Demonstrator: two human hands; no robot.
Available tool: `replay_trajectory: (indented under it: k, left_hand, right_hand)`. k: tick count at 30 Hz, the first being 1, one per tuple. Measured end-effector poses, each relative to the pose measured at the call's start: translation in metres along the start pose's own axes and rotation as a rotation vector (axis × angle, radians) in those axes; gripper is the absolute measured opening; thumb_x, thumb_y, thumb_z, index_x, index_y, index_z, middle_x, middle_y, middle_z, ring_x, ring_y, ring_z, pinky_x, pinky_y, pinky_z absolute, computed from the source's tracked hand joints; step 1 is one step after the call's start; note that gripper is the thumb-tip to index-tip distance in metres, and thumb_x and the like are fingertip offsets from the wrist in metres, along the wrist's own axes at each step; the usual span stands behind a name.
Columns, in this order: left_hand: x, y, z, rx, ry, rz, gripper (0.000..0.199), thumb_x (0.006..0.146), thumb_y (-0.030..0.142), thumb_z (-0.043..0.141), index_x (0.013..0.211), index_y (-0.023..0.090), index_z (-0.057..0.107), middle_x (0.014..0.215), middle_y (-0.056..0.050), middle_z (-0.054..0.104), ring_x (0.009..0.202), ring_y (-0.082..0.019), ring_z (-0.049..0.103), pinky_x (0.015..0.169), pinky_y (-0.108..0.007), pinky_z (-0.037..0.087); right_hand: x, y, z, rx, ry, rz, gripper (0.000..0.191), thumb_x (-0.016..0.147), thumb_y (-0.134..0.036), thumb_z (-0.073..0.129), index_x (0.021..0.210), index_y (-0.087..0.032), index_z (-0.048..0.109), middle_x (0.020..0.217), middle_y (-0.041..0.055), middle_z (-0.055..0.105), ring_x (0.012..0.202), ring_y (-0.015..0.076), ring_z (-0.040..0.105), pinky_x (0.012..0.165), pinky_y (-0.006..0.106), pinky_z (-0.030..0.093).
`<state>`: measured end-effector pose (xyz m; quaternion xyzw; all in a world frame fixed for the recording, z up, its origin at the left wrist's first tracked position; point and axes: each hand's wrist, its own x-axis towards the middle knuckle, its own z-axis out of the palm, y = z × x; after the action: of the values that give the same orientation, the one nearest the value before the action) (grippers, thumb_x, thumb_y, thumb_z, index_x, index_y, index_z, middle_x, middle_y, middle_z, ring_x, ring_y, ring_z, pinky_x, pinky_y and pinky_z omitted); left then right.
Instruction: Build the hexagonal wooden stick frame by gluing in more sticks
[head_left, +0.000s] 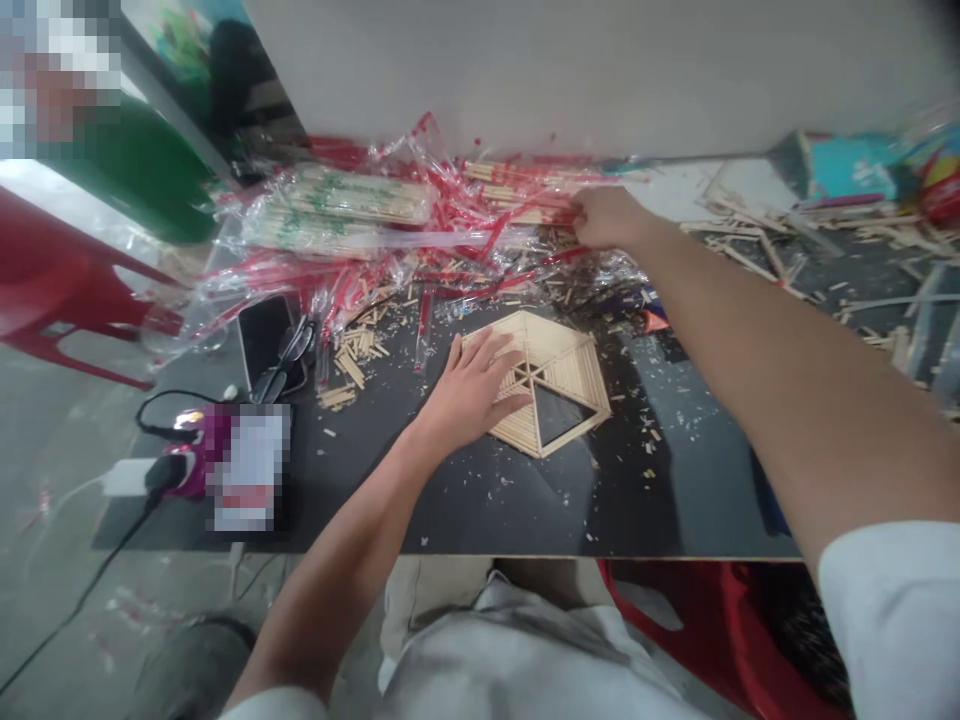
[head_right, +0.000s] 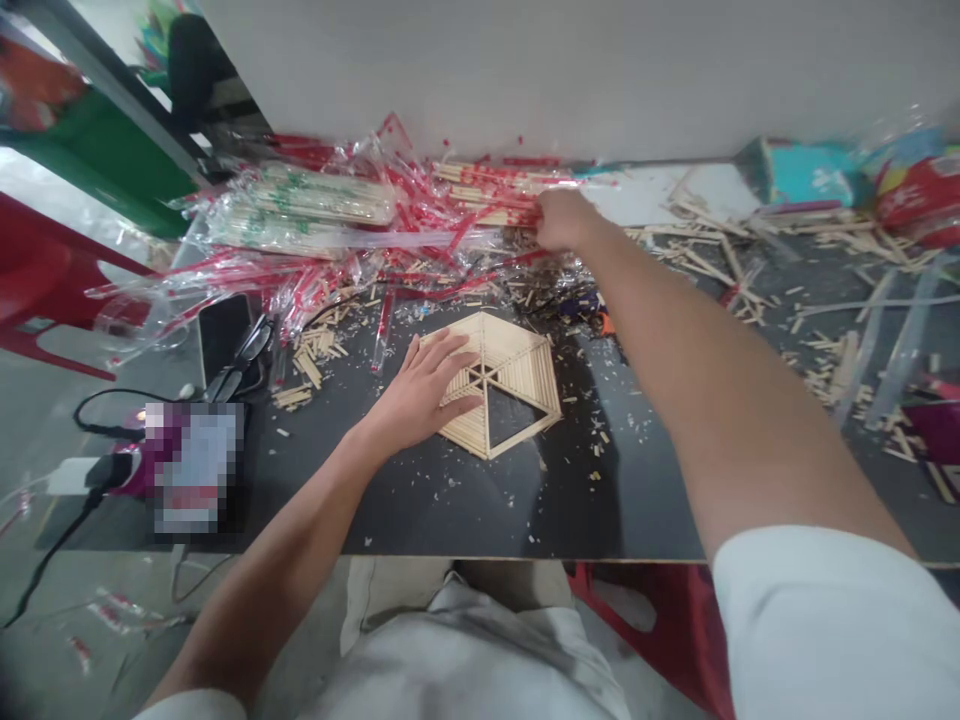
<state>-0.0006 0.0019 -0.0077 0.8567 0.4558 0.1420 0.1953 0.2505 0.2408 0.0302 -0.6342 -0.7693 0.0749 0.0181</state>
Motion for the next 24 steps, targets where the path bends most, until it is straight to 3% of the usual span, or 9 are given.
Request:
replay_trajectory:
  k: [3, 7, 11, 15, 19, 24]
  left_hand:
    - [0.000, -0.002, 0.000, -0.029, 0.022, -0.029, 0.051, 0.103, 0.052, 0.065, 0.144, 0.022, 0.058, 0.168, -0.019, 0.048, 0.166, -0.040, 0.030, 0.134, -0.071, 0.024]
    - [0.000, -0.004, -0.001, -0.033, 0.033, -0.025, 0.053, 0.103, 0.052, 0.066, 0.143, 0.019, 0.060, 0.165, -0.021, 0.049, 0.165, -0.040, 0.032, 0.134, -0.069, 0.026]
    - [0.000, -0.006, 0.002, -0.030, 0.045, -0.017, 0.050, 0.104, 0.050, 0.065, 0.144, 0.021, 0.059, 0.165, -0.019, 0.049, 0.164, -0.038, 0.034, 0.134, -0.069, 0.026]
    - [0.000, -0.007, 0.004, -0.025, 0.055, -0.011, 0.048, 0.103, 0.050, 0.067, 0.142, 0.022, 0.063, 0.167, -0.019, 0.046, 0.163, -0.039, 0.036, 0.133, -0.072, 0.024]
    - [-0.001, -0.008, 0.002, -0.030, 0.054, -0.003, 0.047, 0.104, 0.051, 0.065, 0.142, 0.024, 0.063, 0.164, -0.018, 0.049, 0.163, -0.038, 0.035, 0.132, -0.072, 0.026]
    - [-0.001, -0.005, -0.001, -0.016, 0.031, -0.016, 0.048, 0.105, 0.051, 0.063, 0.144, 0.022, 0.063, 0.165, -0.018, 0.049, 0.163, -0.038, 0.035, 0.133, -0.071, 0.025]
  right_hand:
    - [0.000, 0.008, 0.001, -0.004, -0.027, 0.005, 0.041, 0.106, -0.014, 0.061, 0.142, 0.005, 0.066, 0.144, 0.0341, 0.065, 0.142, 0.0350, 0.058, 0.112, 0.040, 0.040]
    - [0.002, 0.013, 0.001, -0.027, -0.021, 0.056, 0.045, 0.106, -0.018, 0.063, 0.137, 0.015, 0.064, 0.146, 0.0428, 0.058, 0.153, 0.0417, 0.044, 0.117, 0.045, 0.034]
    - [0.001, 0.020, 0.000, -0.042, -0.047, 0.090, 0.055, 0.103, -0.025, 0.061, 0.129, 0.023, 0.063, 0.138, 0.0416, 0.062, 0.143, 0.0358, 0.057, 0.106, 0.036, 0.040]
    - [-0.004, 0.028, -0.004, -0.052, -0.056, 0.059, 0.056, 0.095, -0.025, 0.066, 0.129, 0.019, 0.066, 0.135, 0.0339, 0.068, 0.136, 0.0295, 0.063, 0.098, 0.032, 0.041]
    - [-0.013, 0.028, -0.014, -0.056, -0.055, 0.031, 0.041, 0.094, -0.021, 0.061, 0.106, 0.016, 0.074, 0.129, 0.0312, 0.071, 0.134, 0.0257, 0.064, 0.097, 0.033, 0.039]
    - [-0.025, 0.028, -0.040, -0.061, -0.032, 0.069, 0.055, 0.096, -0.043, 0.057, 0.074, 0.006, 0.070, 0.131, 0.0303, 0.071, 0.136, 0.0246, 0.063, 0.094, 0.034, 0.039]
